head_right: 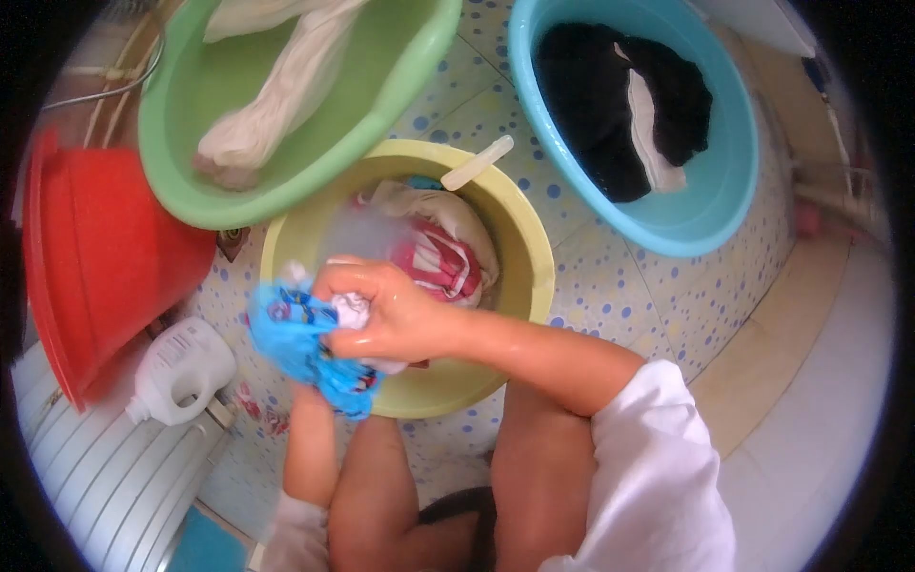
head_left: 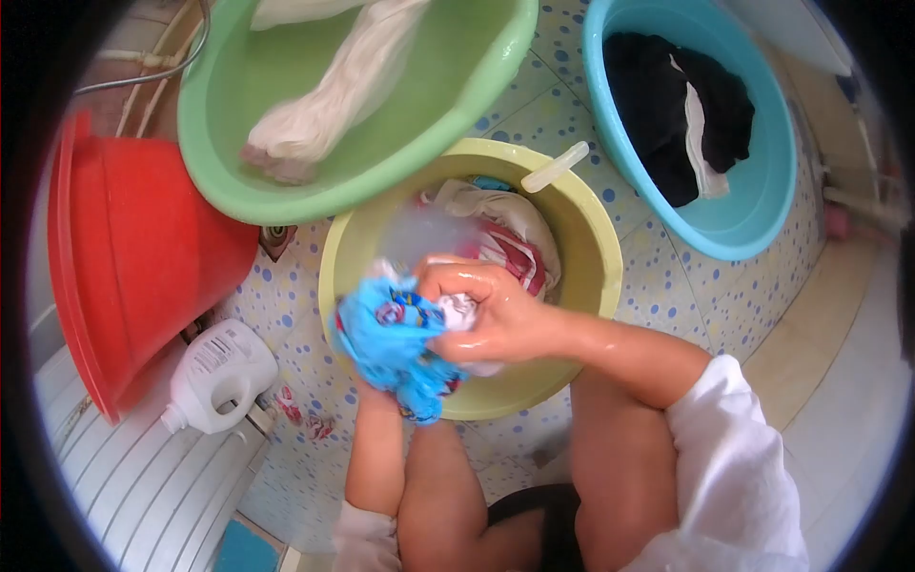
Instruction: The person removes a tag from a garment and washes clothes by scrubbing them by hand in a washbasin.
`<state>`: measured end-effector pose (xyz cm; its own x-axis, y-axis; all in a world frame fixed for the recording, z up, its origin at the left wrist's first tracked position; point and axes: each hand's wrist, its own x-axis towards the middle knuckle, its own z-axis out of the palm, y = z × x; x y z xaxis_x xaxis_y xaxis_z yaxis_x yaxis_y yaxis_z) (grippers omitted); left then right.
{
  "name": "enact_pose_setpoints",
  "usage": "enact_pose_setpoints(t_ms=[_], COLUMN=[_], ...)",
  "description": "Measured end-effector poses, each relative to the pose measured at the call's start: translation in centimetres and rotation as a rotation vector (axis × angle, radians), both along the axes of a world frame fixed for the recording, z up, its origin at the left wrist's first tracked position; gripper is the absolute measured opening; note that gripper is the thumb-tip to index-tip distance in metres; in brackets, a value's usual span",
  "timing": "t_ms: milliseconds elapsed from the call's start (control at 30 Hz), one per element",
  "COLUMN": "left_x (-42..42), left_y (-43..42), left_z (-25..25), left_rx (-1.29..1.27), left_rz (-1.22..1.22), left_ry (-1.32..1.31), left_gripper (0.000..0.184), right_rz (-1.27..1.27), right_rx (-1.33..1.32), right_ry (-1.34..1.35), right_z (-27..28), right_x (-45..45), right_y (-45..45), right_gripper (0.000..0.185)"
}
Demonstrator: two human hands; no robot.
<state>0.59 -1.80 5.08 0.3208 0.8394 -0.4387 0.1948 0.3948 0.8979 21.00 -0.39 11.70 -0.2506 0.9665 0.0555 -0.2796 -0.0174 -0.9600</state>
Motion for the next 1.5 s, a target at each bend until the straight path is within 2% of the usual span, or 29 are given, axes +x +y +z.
enact_pose_setpoints(t_ms=[33,100,133,167,233,267,300,367,467,567,600,667,700,767,833,900,933,1000,1067,1133,1167,1233,1267,1300,1333,1367,1400,1433,1500], left_x=[0.9,3.1,3.4,3.3,3.4,4.2,3.7,2.6,4.1,5.3,5.7,4.4,3.5,2.5,2.0,2.7,2.8,2.7,2.4,2.6,2.7,2.8,2.8,2.9,3.1,3.3,3.3,3.4,3.9], left_y=[0.4,0.8,-0.1,-1.0,-2.5,-2.5,-2.3,-1.4,2.7,7.6,9.0,10.4,11.0,10.6,9.6,8.6,8.2,7.3,6.0,4.4,3.4,1.9,1.2,0.5,0.0,-0.3,-0.6,-0.6,-0.1], left_z=[1.9,5.2,4.2,3.3,2.2,2.8,2.7,3.1,6.4,11.1,12.2,12.2,12.3,10.9,9.2,8.1,7.6,6.6,5.3,3.4,2.5,0.4,-0.5,-1.3,-1.9,-2.5,-3.0,-3.5,-4.6], left_rx=[-0.163,-0.487,-0.439,-0.438,-0.258,-0.269,-0.268,-0.069,-0.081,0.176,0.314,0.471,0.627,0.617,0.367,0.301,0.288,0.273,0.253,0.194,0.134,0.076,0.019,0.016,-0.168,-0.352,-0.461,-0.458,-0.649], left_rz=[0.169,0.516,0.559,0.563,0.715,0.788,0.786,0.531,0.489,0.458,0.460,0.464,0.461,0.509,0.588,0.619,0.573,0.538,0.304,0.267,0.225,0.186,0.145,0.154,0.234,0.313,0.329,0.338,0.588], left_ry=[-0.259,-0.776,-0.595,-0.593,-0.305,-0.170,-0.171,-0.006,-0.032,-0.297,-0.404,-0.242,-0.082,-0.007,-0.161,-0.159,-0.093,-0.026,0.062,0.052,0.045,0.086,0.127,0.119,0.023,-0.074,-0.174,-0.181,-0.469], left_gripper=[0.037,0.045,0.045,0.045,0.044,0.050,0.050,0.054,0.056,0.055,0.053,0.052,0.051,0.045,0.037,0.032,0.030,0.029,0.026,0.026,0.025,0.026,0.027,0.027,0.029,0.032,0.044,0.044,0.054], right_rz=[-0.004,-0.265,-0.246,-0.242,-0.212,-0.298,-0.299,-0.300,-0.359,-0.576,-0.605,-0.686,-0.673,-0.595,-0.528,-0.426,-0.421,-0.962,-0.563,-0.077,-0.071,-0.297,-0.287,-0.291,-0.293,-0.286,-0.210,-0.136,-0.129], right_rx=[-0.001,0.113,0.109,0.108,-0.218,-0.291,-0.289,-0.618,-0.650,-0.260,-0.242,-0.127,-0.118,-0.119,-0.139,-0.432,-0.433,0.355,0.318,0.208,0.208,0.388,0.399,0.128,-0.130,-0.118,-0.302,-0.479,-0.219], right_ry=[0.002,-0.250,-0.377,-0.374,-0.374,-0.205,-0.205,0.363,0.387,0.471,0.519,0.540,0.385,0.223,0.214,-0.342,-0.348,-0.732,-0.747,-1.010,-1.011,-1.711,-1.715,-1.568,-1.409,-1.418,-1.229,-1.030,-0.952], right_z=[-0.5,-1.9,-1.8,-1.7,-1.5,-2.1,-2.5,-2.0,-0.9,2.7,4.0,5.4,5.9,5.0,3.5,3.0,1.6,-2.8,-2.0,-4.9,-6.5,-9.3,-10.2,-11.2,-11.2,-11.2,-11.3,-11.2,-11.2], right_x=[-1.1,-3.1,-3.7,-4.1,-5.1,-5.7,-5.8,-5.8,-4.9,-3.5,-2.5,-0.7,0.5,2.7,4.3,6.2,6.2,5.1,2.4,1.2,1.4,1.9,2.2,2.7,3.0,3.3,3.3,3.1,0.1], right_y=[-0.1,-0.7,-1.0,-1.2,-1.3,-1.2,-1.4,-1.0,1.3,6.4,8.1,11.7,13.0,15.9,17.4,17.2,16.5,14.1,7.6,3.0,1.8,0.1,-0.1,-0.1,0.3,0.6,1.0,1.3,-1.8], right_gripper=[0.029,0.038,0.045,0.045,0.035,0.028,0.028,0.020,0.017,0.020,0.017,0.016,0.022,0.031,0.034,0.055,0.055,0.017,0.022,0.027,0.027,0.031,0.031,0.032,0.034,0.034,0.035,0.036,0.035])
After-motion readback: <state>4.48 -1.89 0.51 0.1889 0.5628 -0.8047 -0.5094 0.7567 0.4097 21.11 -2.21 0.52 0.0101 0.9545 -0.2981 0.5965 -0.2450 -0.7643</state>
